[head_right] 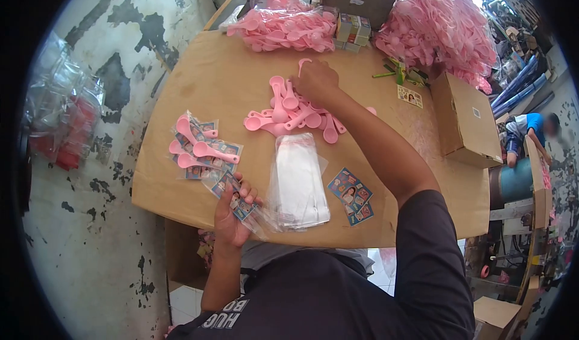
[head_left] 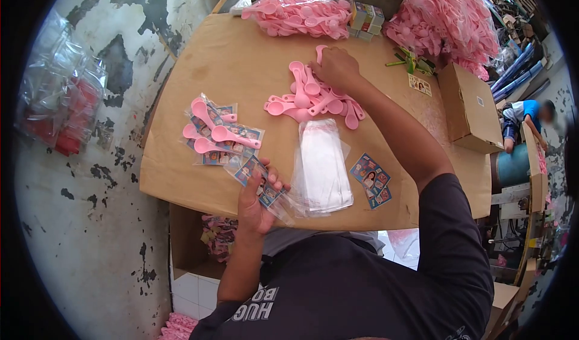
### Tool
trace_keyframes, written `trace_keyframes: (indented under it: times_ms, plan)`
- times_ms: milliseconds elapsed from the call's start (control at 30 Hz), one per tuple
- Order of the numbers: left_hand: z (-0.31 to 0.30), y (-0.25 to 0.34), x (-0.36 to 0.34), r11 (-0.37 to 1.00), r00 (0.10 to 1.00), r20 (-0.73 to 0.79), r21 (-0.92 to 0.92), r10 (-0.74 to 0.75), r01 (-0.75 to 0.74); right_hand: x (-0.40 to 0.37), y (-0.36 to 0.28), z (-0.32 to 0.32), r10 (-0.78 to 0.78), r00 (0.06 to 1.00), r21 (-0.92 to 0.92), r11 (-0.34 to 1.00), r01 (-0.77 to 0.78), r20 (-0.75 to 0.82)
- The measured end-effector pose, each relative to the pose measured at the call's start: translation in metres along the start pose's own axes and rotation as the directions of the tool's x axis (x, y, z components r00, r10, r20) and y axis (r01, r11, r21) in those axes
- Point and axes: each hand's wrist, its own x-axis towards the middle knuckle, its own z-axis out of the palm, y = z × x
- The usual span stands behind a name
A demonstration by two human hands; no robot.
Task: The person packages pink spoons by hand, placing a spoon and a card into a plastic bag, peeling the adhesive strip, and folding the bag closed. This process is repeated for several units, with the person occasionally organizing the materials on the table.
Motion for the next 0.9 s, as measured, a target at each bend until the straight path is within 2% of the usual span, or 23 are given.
trace_keyframes:
  times_ms: [33, 67, 133, 167, 233, 267, 333, 367, 500, 600, 667, 733, 800, 833, 900]
  plan:
    - [0.0, 0.0, 0.0, 1.0, 1.0, 0.008, -0.002, 0.006, -0.005, 0.006, 0.006, 0.014, -0.072, 0.967, -0.006, 0.997, 0.073, -0.243]
    - [0.0, 0.0, 0.001, 1.0, 1.0, 0.01, 0.003, 0.002, -0.002, 0.012, 0.009, 0.013, -0.067, 0.967, -0.003, 0.998, 0.068, -0.247]
    - [0.0, -0.001, 0.0, 1.0, 1.0, -0.001, 0.024, 0.02, -0.02, 0.02, 0.017, 0.01, 0.039, 0.997, 0.14, 0.989, -0.048, 0.065]
    - [-0.001, -0.001, 0.0, 1.0, 1.0, -0.003, 0.025, 0.02, -0.02, 0.023, 0.021, 0.008, 0.038, 0.997, 0.142, 0.989, -0.048, 0.067]
    - [-0.003, -0.002, 0.001, 0.999, 0.999, 0.003, 0.035, 0.033, -0.033, 0.021, 0.033, 0.003, -0.038, 0.972, 0.256, 0.967, -0.023, 0.231]
    - [-0.004, -0.003, 0.002, 0.999, 1.0, -0.004, 0.034, 0.031, -0.031, 0.017, 0.039, 0.002, -0.038, 0.971, 0.258, 0.966, -0.026, 0.238]
    - [-0.005, -0.002, 0.004, 0.999, 1.0, 0.017, 0.031, 0.021, -0.021, 0.009, 0.044, -0.004, -0.066, 0.982, 0.249, 0.968, 0.021, 0.174]
    - [-0.004, -0.001, 0.005, 1.0, 1.0, 0.02, 0.019, 0.014, -0.014, 0.006, 0.045, -0.008, -0.078, 0.975, 0.32, 0.947, 0.008, 0.207]
    - [-0.005, 0.0, 0.007, 0.997, 0.999, 0.05, 0.071, 0.006, -0.01, -0.002, 0.055, -0.009, -0.108, 0.974, 0.405, 0.914, 0.018, 0.199]
    - [-0.004, 0.0, 0.005, 0.997, 0.998, 0.054, 0.068, 0.029, -0.033, -0.008, 0.055, -0.009, -0.097, 0.988, 0.344, 0.938, 0.051, 0.118]
    - [-0.006, -0.002, 0.006, 0.997, 0.997, 0.064, 0.06, 0.049, -0.053, -0.016, 0.052, -0.013, -0.123, 0.983, 0.325, 0.932, 0.161, -0.136]
    - [-0.009, -0.003, 0.002, 0.996, 0.997, 0.047, 0.066, 0.064, -0.067, -0.05, 0.031, -0.049, -0.131, 0.972, 0.409, 0.89, 0.202, -0.196]
    - [-0.008, -0.004, 0.002, 0.99, 0.988, 0.064, 0.007, 0.138, -0.139, -0.088, 0.019, -0.075, -0.161, 0.98, 0.591, 0.783, 0.197, -0.114]
    - [-0.002, -0.003, 0.001, 0.988, 0.985, 0.076, -0.012, 0.152, -0.152, -0.11, 0.012, -0.087, -0.137, 0.984, 0.609, 0.773, 0.175, -0.11]
    - [0.003, -0.004, 0.0, 0.987, 0.986, 0.049, -0.02, 0.158, -0.158, -0.155, -0.001, -0.11, 0.0, 0.998, 0.575, 0.818, 0.036, -0.063]
